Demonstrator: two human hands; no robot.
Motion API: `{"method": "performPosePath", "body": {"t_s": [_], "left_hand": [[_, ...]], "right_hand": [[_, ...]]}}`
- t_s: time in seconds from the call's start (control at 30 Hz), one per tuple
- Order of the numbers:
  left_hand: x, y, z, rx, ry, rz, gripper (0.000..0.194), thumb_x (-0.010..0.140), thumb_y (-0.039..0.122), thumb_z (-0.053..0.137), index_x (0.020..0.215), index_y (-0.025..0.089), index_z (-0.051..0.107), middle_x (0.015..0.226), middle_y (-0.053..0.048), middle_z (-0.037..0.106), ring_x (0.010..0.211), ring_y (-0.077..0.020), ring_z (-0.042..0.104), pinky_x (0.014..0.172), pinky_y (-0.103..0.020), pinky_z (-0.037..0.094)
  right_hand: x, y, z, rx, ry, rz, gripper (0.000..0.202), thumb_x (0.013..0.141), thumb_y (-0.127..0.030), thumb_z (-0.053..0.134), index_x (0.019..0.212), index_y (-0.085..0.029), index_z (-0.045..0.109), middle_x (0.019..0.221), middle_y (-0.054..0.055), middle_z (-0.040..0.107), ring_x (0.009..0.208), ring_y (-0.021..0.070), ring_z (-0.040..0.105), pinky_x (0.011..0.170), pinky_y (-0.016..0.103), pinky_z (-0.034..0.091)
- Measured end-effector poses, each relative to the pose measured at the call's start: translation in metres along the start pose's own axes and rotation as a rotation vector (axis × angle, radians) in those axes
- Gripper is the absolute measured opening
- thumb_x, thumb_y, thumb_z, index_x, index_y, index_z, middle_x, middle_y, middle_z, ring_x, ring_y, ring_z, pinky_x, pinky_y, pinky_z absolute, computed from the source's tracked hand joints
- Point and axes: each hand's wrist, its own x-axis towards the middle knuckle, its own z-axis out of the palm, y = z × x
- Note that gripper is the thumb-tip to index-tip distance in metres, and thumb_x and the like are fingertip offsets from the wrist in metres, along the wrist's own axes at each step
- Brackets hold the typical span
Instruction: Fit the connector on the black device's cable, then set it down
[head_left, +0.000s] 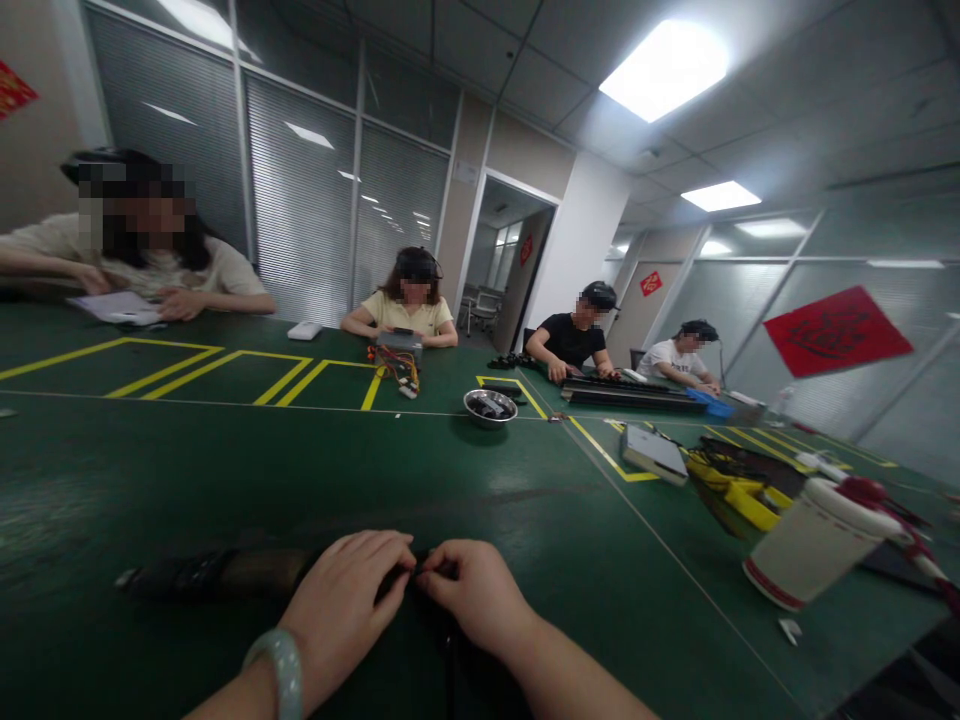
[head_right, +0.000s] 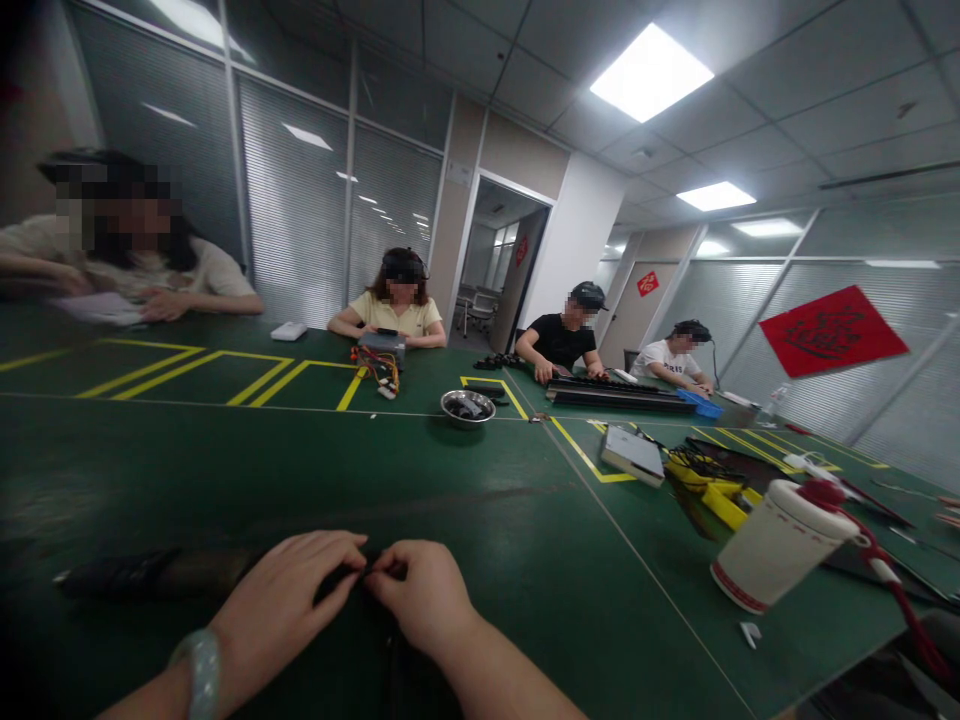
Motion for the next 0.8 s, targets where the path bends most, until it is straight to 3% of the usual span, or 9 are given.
{"method": "performPosePath", "body": {"t_s": [0.37, 0.53, 0.8], "left_hand": [[-0.0001, -0.0041, 0.0038, 0.006, -0.006, -0.007, 0.016, 0.087, 0.027, 0.049, 0.095, 0.027, 0.062, 0.109, 0.000, 0.065, 0.105, -0.0214, 0.058, 0.095, -0.042, 0.041], [0.0009, -0.0009, 0.0001, 0.004, -0.031, -0.013, 0.012, 0.085, 0.026, 0.050, 0.088, 0.026, 0.062, 0.107, 0.000, 0.065, 0.105, -0.0221, 0.057, 0.095, -0.042, 0.041], [0.0003, -0.0011, -0.0004, 0.013, -0.036, 0.028, 0.014, 0.086, 0.029, 0.051, 0.090, 0.031, 0.064, 0.113, 0.003, 0.064, 0.110, -0.0222, 0.056, 0.096, -0.043, 0.040]], "right_hand": [[-0.0004, -0.0031, -0.0007, -0.015, 0.008, 0.005, 0.010, 0.080, -0.026, 0.064, 0.084, -0.021, 0.071, 0.078, -0.002, 0.068, 0.068, 0.0100, 0.059, 0.060, 0.018, 0.038], [-0.0001, -0.0039, -0.0013, -0.037, 0.017, 0.011, 0.009, 0.079, -0.026, 0.065, 0.082, -0.021, 0.071, 0.078, -0.002, 0.068, 0.068, 0.0102, 0.059, 0.061, 0.019, 0.038], [0.0012, -0.0002, 0.0012, -0.030, 0.000, -0.014, 0.012, 0.081, -0.028, 0.062, 0.085, -0.022, 0.072, 0.078, -0.002, 0.069, 0.069, 0.0103, 0.059, 0.063, 0.019, 0.039]]}}
